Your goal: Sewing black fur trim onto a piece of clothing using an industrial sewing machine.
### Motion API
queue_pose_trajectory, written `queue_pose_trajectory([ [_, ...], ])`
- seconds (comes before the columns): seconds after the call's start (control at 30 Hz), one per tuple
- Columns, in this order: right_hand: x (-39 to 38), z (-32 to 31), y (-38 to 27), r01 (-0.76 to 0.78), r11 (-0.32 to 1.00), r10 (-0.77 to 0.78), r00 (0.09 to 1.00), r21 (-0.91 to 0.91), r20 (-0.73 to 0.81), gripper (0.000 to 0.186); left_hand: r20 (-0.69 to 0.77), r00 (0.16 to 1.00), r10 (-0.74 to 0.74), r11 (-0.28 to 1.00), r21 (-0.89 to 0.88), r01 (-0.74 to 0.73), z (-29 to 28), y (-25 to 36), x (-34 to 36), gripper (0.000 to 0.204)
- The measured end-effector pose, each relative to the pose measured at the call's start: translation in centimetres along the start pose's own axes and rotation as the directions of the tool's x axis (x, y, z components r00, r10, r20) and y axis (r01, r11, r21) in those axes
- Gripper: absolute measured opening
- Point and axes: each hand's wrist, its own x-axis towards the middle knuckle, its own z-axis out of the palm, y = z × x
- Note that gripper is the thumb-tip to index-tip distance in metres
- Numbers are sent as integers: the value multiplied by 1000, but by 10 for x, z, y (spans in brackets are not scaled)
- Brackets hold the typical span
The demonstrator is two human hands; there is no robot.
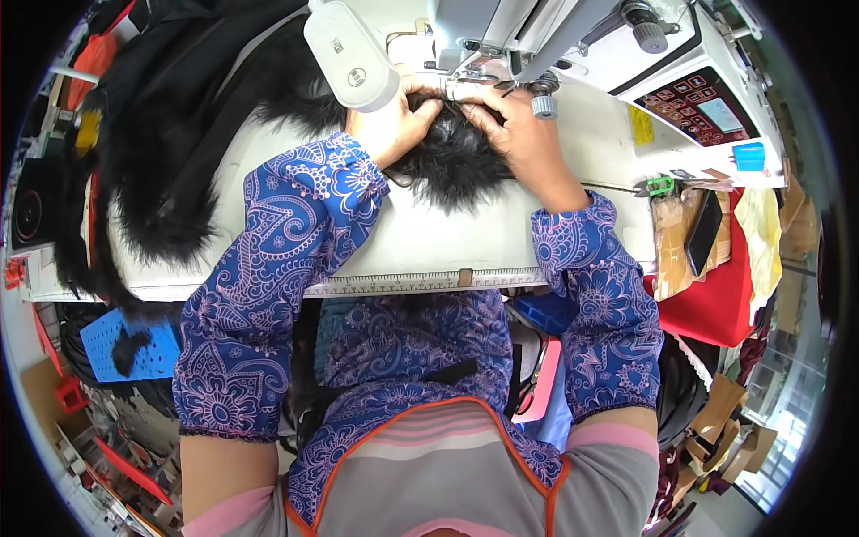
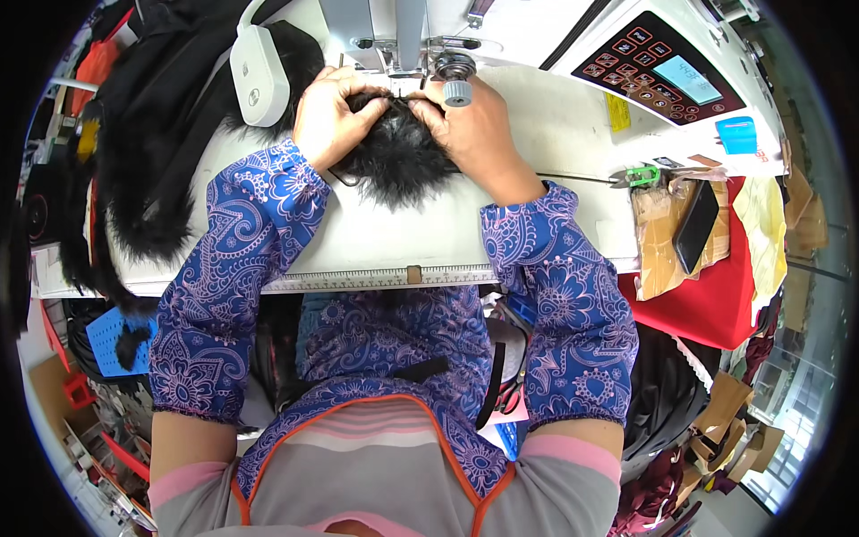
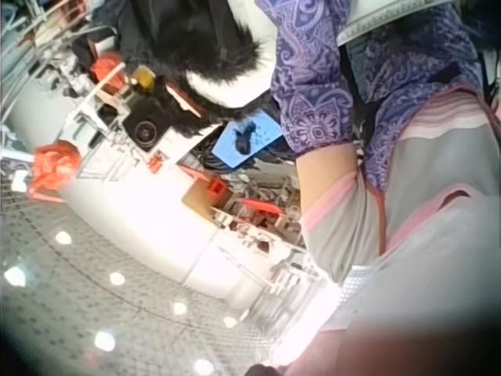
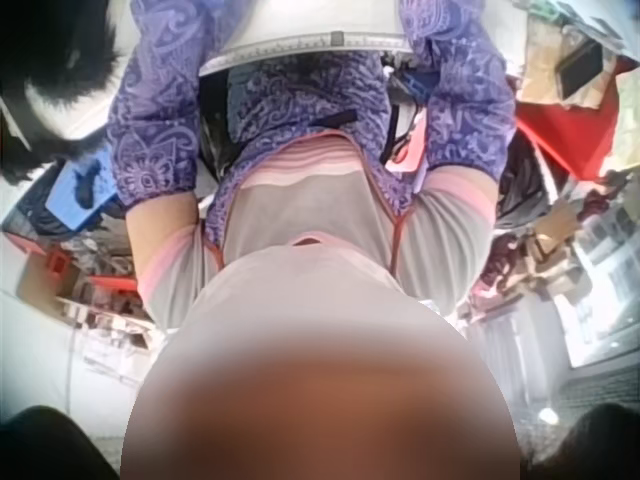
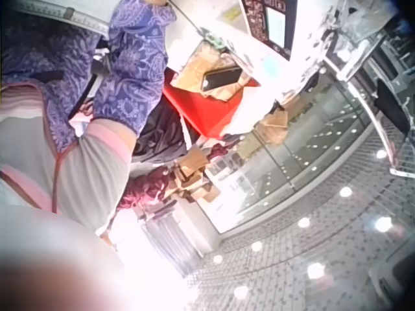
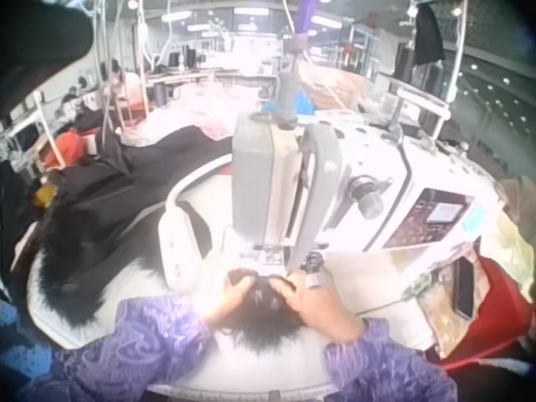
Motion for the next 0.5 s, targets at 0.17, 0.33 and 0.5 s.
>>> queue_pose_trajectory([
  [0.17, 9, 7, 19, 12, 999, -9, 998, -53, 58, 24, 1, 999, 36, 999, 17, -36, 0, -3, 10, 19],
  [0.33, 13, 13, 34, -51, 991, 32, 988, 124, 151, 27, 28, 1000, 9, 1000, 9, -9, 0, -4, 13, 19],
  [0.5, 14, 11, 29, -61, 993, 42, 982, 99, 185, 26, -22, 992, 126, 988, 96, -123, 1, -10, 13, 16],
])
